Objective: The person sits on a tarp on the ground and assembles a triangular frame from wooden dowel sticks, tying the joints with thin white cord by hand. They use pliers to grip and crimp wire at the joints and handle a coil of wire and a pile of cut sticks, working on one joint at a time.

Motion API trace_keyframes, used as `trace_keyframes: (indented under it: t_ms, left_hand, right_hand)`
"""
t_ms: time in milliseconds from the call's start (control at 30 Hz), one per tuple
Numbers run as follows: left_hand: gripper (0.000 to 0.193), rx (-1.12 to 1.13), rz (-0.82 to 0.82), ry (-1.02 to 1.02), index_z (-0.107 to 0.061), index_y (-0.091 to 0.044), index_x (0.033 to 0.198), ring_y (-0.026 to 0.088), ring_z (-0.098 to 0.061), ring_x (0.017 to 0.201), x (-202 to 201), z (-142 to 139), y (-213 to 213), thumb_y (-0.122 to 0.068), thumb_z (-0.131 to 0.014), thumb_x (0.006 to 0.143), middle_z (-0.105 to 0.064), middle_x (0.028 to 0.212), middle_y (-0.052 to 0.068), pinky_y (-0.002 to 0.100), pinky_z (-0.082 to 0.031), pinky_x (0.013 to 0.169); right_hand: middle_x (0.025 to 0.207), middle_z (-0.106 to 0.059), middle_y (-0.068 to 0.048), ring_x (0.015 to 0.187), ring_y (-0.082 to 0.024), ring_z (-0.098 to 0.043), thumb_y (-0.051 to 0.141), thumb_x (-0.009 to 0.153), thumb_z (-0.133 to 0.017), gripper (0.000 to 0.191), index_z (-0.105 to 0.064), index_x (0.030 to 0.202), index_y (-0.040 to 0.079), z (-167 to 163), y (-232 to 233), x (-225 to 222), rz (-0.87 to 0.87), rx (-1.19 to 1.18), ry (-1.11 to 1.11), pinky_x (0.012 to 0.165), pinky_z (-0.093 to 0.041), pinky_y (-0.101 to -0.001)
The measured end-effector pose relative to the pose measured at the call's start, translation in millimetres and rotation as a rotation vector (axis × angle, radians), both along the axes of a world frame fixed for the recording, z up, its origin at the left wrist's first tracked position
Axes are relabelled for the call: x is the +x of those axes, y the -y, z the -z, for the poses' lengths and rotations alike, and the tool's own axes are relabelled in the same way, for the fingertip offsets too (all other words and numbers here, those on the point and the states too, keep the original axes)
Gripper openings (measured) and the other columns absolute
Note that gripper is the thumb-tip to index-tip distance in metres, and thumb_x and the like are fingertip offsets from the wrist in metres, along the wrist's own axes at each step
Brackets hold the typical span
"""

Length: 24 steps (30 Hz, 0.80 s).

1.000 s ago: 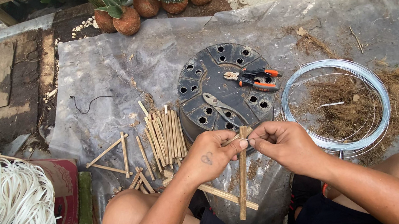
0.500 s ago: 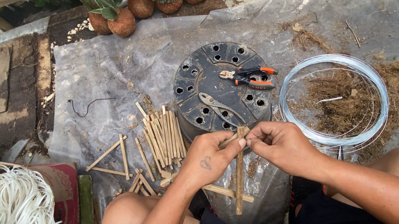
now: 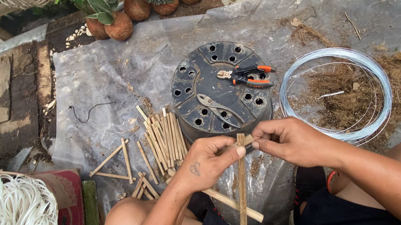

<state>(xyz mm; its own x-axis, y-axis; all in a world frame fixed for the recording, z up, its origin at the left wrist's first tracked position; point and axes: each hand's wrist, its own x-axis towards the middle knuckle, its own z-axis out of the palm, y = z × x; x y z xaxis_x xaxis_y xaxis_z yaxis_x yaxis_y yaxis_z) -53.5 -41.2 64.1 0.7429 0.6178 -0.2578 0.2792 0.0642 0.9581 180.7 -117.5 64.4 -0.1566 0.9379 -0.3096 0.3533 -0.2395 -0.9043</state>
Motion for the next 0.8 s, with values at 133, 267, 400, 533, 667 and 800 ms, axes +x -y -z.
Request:
trace_keyframes:
  t_ms: [133,267,400,533,667,800]
  left_hand:
    - [0.025,-0.089,0.083,0.081,-0.077,0.0,0.099,0.001,-0.044,0.065,-1,7,2,-0.024,-0.074,0.095,-0.055,0.068,-0.009,0.025,-0.038,0.054]
    - [0.024,-0.019,0.167,0.038,-0.076,-0.002,0.1,0.0,-0.052,0.068,4,9,7,-0.025,-0.073,0.095,-0.064,0.071,-0.008,0.025,-0.044,0.058]
    - [0.029,0.071,0.234,-0.208,-0.078,-0.004,0.092,0.007,-0.047,0.058,14,4,14,-0.033,-0.072,0.094,-0.055,0.059,0.001,0.031,-0.041,0.053]
    - [0.035,0.201,0.219,-0.359,-0.078,-0.009,0.093,0.019,-0.061,0.056,20,-5,13,-0.042,-0.071,0.089,-0.063,0.058,0.01,0.038,-0.049,0.057]
    - [0.039,0.316,0.243,-0.481,-0.08,-0.01,0.093,0.034,-0.069,0.065,24,-11,12,-0.047,-0.068,0.087,-0.067,0.065,0.017,0.046,-0.052,0.065]
    - [0.034,0.34,0.184,-0.505,-0.079,-0.013,0.097,0.038,-0.072,0.074,24,-12,11,-0.041,-0.066,0.085,-0.072,0.072,0.018,0.05,-0.053,0.071]
  right_hand:
    - [0.077,-0.07,-0.001,0.072,-0.008,-0.063,0.014,0.094,-0.067,0.012,-0.073,0.101,0.005,4,-9,6,-0.145,0.074,0.083,0.064,-0.052,-0.0287]
    - [0.092,-0.073,-0.006,0.083,-0.021,-0.073,0.012,0.089,-0.071,0.012,-0.071,0.1,0.007,7,-24,8,-0.306,0.343,0.23,0.07,-0.057,-0.0357]
    - [0.089,-0.07,-0.009,0.084,-0.033,-0.07,0.014,0.086,-0.071,0.009,-0.071,0.093,0.009,3,-40,6,-0.439,0.478,0.438,0.07,-0.055,-0.0433]
    - [0.086,-0.067,-0.009,0.082,-0.034,-0.069,0.011,0.082,-0.068,0.006,-0.067,0.086,0.008,-8,-43,0,-0.466,0.57,0.576,0.067,-0.053,-0.0468]
    - [0.084,-0.065,-0.011,0.08,-0.034,-0.068,0.009,0.073,-0.069,0.012,-0.064,0.084,0.005,-21,-41,-9,-0.53,0.622,0.65,0.066,-0.053,-0.0467]
    - [0.083,-0.064,-0.011,0.076,-0.035,-0.068,0.011,0.073,-0.07,0.014,-0.062,0.084,0.005,-31,-28,-11,-0.502,0.645,0.678,0.064,-0.053,-0.0465]
